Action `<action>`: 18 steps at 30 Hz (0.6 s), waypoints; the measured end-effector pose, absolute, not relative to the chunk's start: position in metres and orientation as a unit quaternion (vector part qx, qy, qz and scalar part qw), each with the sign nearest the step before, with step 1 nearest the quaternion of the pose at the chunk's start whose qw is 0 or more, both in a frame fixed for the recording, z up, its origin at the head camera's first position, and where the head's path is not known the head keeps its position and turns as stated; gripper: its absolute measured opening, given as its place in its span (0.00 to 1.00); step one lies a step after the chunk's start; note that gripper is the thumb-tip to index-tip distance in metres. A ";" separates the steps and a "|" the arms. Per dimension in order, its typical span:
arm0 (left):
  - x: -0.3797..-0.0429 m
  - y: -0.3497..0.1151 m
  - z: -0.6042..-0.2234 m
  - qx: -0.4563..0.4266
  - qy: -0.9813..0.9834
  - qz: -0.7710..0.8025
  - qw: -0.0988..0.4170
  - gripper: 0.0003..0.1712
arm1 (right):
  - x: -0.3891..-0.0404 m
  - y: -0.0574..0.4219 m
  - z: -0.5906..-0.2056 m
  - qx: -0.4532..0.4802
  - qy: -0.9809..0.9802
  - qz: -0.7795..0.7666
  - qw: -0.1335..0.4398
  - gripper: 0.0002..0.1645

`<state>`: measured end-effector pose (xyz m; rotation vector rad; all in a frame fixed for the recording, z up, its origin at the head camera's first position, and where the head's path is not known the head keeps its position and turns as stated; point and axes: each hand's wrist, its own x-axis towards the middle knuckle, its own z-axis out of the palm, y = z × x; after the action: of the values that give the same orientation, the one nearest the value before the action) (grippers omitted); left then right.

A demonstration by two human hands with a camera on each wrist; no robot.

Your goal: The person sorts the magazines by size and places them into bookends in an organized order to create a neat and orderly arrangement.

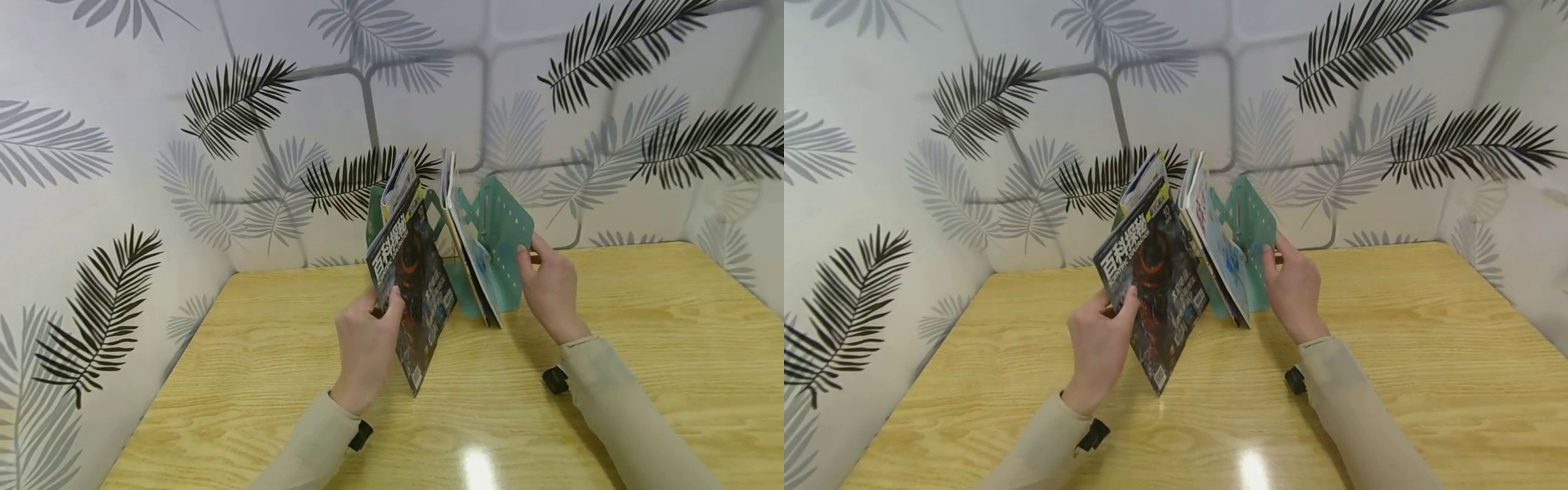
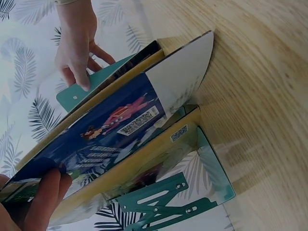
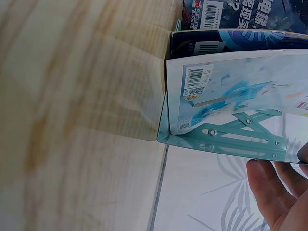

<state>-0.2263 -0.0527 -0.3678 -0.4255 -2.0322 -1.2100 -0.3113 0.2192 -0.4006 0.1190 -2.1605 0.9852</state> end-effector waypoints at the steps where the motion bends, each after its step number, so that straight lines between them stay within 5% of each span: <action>1: -0.227 -0.053 -0.367 -0.166 -0.787 -0.469 0.364 0.09 | -0.311 0.219 -0.401 0.046 -0.843 0.385 0.373 0.15; 18: -0.240 -0.040 -0.367 -0.170 -0.784 -0.454 0.388 0.17 | -0.312 0.219 -0.401 0.038 -0.848 0.385 0.363 0.16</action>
<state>-0.2404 -0.0404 -0.3672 -0.4331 -1.9947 -1.1560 -0.3123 0.2187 -0.4010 0.0976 -2.1828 0.9915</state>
